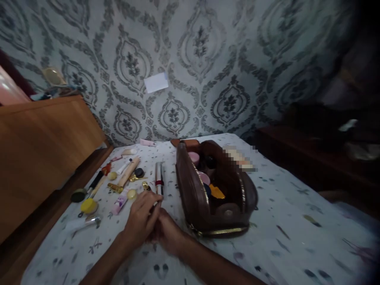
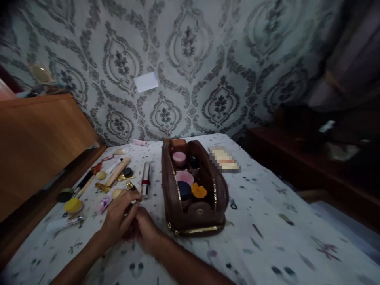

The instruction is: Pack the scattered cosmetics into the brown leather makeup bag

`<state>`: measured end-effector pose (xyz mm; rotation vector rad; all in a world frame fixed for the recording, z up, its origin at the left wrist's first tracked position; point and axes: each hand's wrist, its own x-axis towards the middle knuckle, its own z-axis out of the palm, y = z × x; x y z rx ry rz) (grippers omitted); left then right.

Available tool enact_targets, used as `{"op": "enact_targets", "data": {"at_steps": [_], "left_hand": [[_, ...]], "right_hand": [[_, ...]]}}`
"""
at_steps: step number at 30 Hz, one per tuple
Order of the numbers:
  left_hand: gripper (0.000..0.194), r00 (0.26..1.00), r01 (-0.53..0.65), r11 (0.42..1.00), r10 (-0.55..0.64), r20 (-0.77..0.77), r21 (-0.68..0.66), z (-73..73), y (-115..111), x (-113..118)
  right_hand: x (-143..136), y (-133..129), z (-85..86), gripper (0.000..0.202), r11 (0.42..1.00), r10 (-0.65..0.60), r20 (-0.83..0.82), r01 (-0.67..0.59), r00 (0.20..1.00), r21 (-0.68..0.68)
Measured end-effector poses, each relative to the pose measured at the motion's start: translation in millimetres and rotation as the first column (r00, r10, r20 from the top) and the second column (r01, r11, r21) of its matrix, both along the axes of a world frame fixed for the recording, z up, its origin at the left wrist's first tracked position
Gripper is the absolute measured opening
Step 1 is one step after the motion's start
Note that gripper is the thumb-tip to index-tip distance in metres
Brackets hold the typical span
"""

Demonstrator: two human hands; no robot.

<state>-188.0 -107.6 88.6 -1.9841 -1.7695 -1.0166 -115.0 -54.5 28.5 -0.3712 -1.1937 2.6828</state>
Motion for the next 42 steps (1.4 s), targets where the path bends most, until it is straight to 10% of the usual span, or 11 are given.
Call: {"op": "enact_targets", "data": {"at_steps": [12, 24, 33, 42], "left_hand": [[0.015, 0.942, -0.319, 0.947, 0.321, 0.103, -0.039, -25.5, -37.1, -60.0], [0.021, 0.819, -0.54, 0.811, 0.568, 0.081, -0.227, -27.5, -61.2, -141.6], [0.02, 0.904, -0.419, 0.873, 0.427, -0.022, -0.251, -32.0, -50.2, -121.1], [0.027, 0.902, -0.431, 0.811, 0.381, -0.2, -0.395, -37.6, -32.9, -114.4]], "right_hand": [[9.7, 6.4, 9.5, 0.062, 0.999, -0.029, 0.025, 0.03, 0.999, -0.034], [2.5, 8.5, 12.5, 0.055, 0.85, -0.429, 0.084, 0.37, 0.9, 0.376], [-19.5, 8.7, 12.9, 0.071, 0.839, -0.469, 0.125, 0.397, 0.874, 0.373], [-39.7, 6.5, 12.1, 0.08, 0.824, -0.478, 0.111, 0.401, 0.871, 0.4]]}}
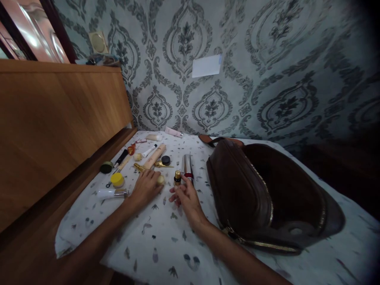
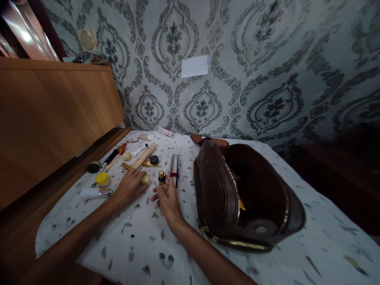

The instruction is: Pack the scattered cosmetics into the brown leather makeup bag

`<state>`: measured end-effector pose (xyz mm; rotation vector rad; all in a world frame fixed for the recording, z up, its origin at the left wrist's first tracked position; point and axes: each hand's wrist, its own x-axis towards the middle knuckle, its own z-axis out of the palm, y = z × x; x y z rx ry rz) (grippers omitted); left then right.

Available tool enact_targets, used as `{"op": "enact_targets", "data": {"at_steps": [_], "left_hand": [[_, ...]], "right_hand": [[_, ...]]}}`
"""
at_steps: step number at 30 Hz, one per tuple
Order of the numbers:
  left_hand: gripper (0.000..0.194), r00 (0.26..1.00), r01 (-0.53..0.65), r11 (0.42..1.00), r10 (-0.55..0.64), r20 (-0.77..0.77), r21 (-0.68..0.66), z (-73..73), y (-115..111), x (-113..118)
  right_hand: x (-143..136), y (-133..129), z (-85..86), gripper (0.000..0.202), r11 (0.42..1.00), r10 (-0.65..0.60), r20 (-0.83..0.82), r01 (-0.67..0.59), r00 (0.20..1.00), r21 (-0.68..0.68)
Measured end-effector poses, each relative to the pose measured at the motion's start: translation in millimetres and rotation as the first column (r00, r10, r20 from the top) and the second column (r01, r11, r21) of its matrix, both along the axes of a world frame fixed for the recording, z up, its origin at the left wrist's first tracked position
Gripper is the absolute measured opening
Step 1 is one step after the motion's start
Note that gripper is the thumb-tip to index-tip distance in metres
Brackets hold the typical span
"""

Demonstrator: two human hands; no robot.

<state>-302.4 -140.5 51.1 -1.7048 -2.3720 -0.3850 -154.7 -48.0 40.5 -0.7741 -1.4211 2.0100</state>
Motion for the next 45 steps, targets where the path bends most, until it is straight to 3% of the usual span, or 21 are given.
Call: {"op": "enact_targets", "data": {"at_steps": [5, 10, 15, 21, 25, 30, 38, 45], "left_hand": [[0.022, 0.997, -0.012, 1.0, 0.011, 0.082, 0.006, -3.6, 1.9, -4.6], [0.03, 0.99, -0.018, 0.998, 0.01, 0.142, 0.054, -7.4, 1.3, -4.4], [0.033, 0.956, -0.044, 0.977, -0.019, 0.292, 0.209, -7.9, -5.6, -7.3], [0.038, 0.857, -0.206, 0.899, -0.024, 0.515, 0.386, 1.9, -14.6, -15.7], [0.036, 0.912, -0.126, 0.916, -0.044, 0.408, 0.38, 2.3, -16.6, -12.0], [0.032, 0.979, 0.055, 0.977, -0.093, 0.179, 0.204, -8.6, -13.9, -3.1], [0.037, 0.99, 0.015, 0.997, -0.025, 0.14, 0.073, -10.5, -12.6, 0.3], [0.044, 0.994, 0.017, 0.994, -0.028, 0.105, 0.105, -8.7, -16.8, 0.2]], "right_hand": [[-2.7, 0.7, -9.3, 0.083, 1.0, -0.012, 0.01, 0.011, 1.0, 0.007], [2.2, -1.6, -18.0, 0.081, 0.992, 0.017, -0.034, -0.013, 0.999, 0.122], [7.6, -4.2, -20.1, 0.078, 0.98, 0.023, -0.028, -0.017, 0.999, 0.197], [9.9, -4.4, -16.6, 0.079, 0.982, 0.046, -0.023, -0.041, 0.999, 0.186], [11.4, -4.1, -19.4, 0.077, 0.982, 0.049, -0.023, -0.044, 0.999, 0.183], [12.2, -4.2, -20.5, 0.072, 0.98, 0.045, -0.031, -0.038, 0.998, 0.193], [10.3, -3.8, -20.0, 0.078, 0.981, 0.054, -0.037, -0.046, 0.998, 0.191], [11.3, -3.7, -18.0, 0.078, 0.978, 0.069, -0.032, -0.061, 0.997, 0.2]]}}
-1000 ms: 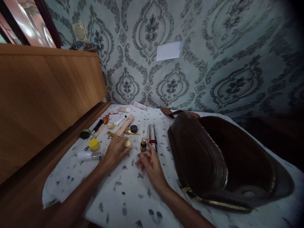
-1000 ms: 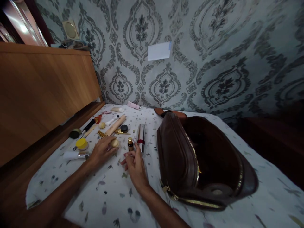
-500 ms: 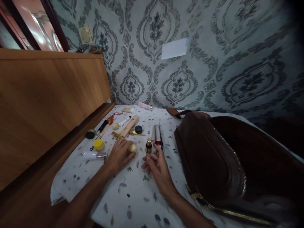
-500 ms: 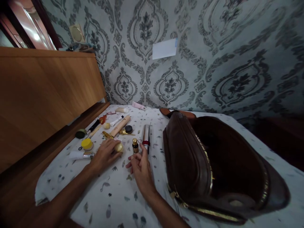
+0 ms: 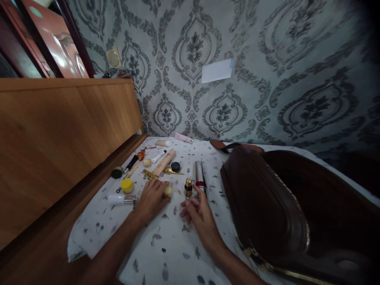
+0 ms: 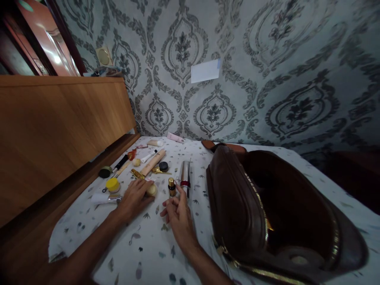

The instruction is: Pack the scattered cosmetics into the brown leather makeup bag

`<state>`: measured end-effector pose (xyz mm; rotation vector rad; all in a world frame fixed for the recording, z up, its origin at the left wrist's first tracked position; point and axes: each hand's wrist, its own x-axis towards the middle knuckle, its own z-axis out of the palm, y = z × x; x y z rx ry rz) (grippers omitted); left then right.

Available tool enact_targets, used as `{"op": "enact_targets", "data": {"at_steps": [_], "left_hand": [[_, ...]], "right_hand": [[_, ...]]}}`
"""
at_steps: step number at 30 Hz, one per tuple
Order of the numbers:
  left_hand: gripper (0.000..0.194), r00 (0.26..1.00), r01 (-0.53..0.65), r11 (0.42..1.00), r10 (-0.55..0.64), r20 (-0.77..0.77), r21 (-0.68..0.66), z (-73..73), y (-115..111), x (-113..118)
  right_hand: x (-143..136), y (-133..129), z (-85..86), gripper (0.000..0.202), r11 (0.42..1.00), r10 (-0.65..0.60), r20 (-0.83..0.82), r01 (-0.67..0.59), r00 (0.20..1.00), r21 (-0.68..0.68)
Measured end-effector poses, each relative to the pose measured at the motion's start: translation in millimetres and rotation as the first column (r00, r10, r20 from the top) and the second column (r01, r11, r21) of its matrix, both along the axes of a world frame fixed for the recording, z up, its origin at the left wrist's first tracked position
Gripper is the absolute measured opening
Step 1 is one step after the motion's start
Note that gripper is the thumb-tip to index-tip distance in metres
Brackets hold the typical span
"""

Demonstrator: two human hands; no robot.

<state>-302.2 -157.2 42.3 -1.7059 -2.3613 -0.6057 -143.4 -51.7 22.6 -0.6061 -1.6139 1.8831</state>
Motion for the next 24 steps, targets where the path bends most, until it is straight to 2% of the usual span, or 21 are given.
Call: {"op": "enact_targets", "data": {"at_steps": [3, 5, 8, 10, 14, 19, 24], "left_hand": [[0.037, 0.999, -0.018, 0.996, 0.014, 0.041, 0.084, 8.3, -2.3, -12.0], [0.03, 0.993, -0.114, 0.989, 0.112, 0.033, 0.091, 18.7, -2.7, -24.6], [0.032, 0.945, -0.307, 0.949, 0.295, -0.144, -0.067, 34.2, -1.4, -44.3], [0.038, 0.91, -0.378, 0.91, 0.33, -0.25, -0.173, 39.6, 0.5, -54.5], [0.05, 0.902, -0.387, 0.89, 0.311, -0.3, -0.242, 36.8, 5.3, -63.5], [0.046, 0.895, -0.398, 0.875, 0.303, -0.328, -0.276, 28.8, 7.8, -62.9], [0.039, 0.897, -0.393, 0.872, 0.293, -0.331, -0.291, 29.2, 4.2, -64.4]], "right_hand": [[0.6, -0.8, 4.3, 0.076, 1.0, 0.01, 0.009, -0.01, 1.0, -0.001], [1.1, -1.1, 6.2, 0.076, 1.0, 0.015, 0.015, -0.015, 1.0, 0.004], [2.0, -1.1, 7.1, 0.076, 1.0, 0.02, 0.018, -0.02, 1.0, 0.015], [2.6, -1.1, 6.5, 0.074, 1.0, 0.027, 0.02, -0.028, 0.999, 0.014], [2.0, -1.0, 2.7, 0.072, 1.0, 0.028, 0.0, -0.028, 1.0, 0.004], [0.1, 0.6, -2.5, 0.072, 1.0, 0.019, -0.014, -0.019, 1.0, -0.003], [0.6, 0.9, -2.6, 0.069, 1.0, 0.025, -0.008, -0.025, 1.0, 0.018]]}}
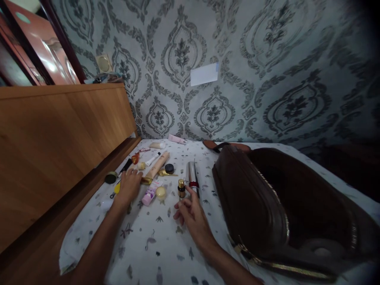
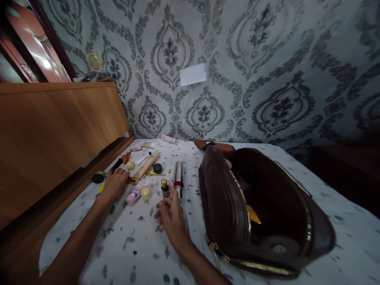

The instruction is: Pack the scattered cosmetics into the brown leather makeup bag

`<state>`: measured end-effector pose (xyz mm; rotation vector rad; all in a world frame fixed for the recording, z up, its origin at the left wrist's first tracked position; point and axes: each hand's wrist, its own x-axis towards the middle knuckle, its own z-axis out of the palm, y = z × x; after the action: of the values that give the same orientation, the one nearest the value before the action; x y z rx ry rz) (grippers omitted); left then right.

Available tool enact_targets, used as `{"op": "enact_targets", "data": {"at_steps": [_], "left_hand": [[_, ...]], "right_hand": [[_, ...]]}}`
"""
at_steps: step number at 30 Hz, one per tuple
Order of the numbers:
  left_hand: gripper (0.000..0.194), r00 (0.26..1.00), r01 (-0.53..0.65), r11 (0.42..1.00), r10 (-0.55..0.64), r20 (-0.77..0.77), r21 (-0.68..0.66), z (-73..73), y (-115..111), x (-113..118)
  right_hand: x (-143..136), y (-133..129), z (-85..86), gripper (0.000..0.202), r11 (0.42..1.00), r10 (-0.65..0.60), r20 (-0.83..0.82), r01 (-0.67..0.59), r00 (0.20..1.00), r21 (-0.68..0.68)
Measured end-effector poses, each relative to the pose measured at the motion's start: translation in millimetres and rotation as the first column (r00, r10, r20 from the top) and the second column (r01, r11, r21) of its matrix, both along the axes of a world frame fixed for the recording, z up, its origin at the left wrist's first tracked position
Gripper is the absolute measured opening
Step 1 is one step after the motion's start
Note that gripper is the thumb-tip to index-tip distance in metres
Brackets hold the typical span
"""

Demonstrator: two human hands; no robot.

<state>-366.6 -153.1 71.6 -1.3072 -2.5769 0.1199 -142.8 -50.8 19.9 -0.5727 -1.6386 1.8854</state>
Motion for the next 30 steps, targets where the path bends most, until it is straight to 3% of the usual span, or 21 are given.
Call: {"op": "enact_targets", "data": {"at_steps": [4, 12, 18, 22, 30], "left_hand": [[0.032, 0.999, -0.001, 1.0, 0.001, 0.044, 0.001, 2.6, -3.8, -1.3], [0.016, 0.979, -0.005, 0.999, -0.006, 0.202, 0.053, 17.9, -19.4, -3.8], [0.016, 0.889, -0.043, 0.95, -0.105, 0.446, 0.309, 16.3, -24.8, -12.4], [0.028, 0.896, -0.075, 0.897, -0.131, 0.423, 0.435, 13.4, -21.8, -12.3], [0.03, 0.9, -0.062, 0.867, -0.166, 0.404, 0.495, 13.8, -16.6, -0.6]], "right_hand": [[-0.9, 0.3, -1.6, 0.077, 1.0, 0.006, 0.009, -0.006, 1.0, -0.017], [-0.3, -1.3, 2.2, 0.074, 0.999, -0.025, 0.015, 0.026, 1.0, -0.025], [-1.8, -1.4, 0.7, 0.079, 0.998, -0.028, 0.007, 0.029, 1.0, -0.062], [-0.7, -1.4, 2.0, 0.078, 0.998, -0.03, 0.01, 0.031, 0.999, -0.056], [-0.2, -0.5, 1.1, 0.076, 0.999, -0.025, 0.002, 0.025, 1.0, -0.035]]}}
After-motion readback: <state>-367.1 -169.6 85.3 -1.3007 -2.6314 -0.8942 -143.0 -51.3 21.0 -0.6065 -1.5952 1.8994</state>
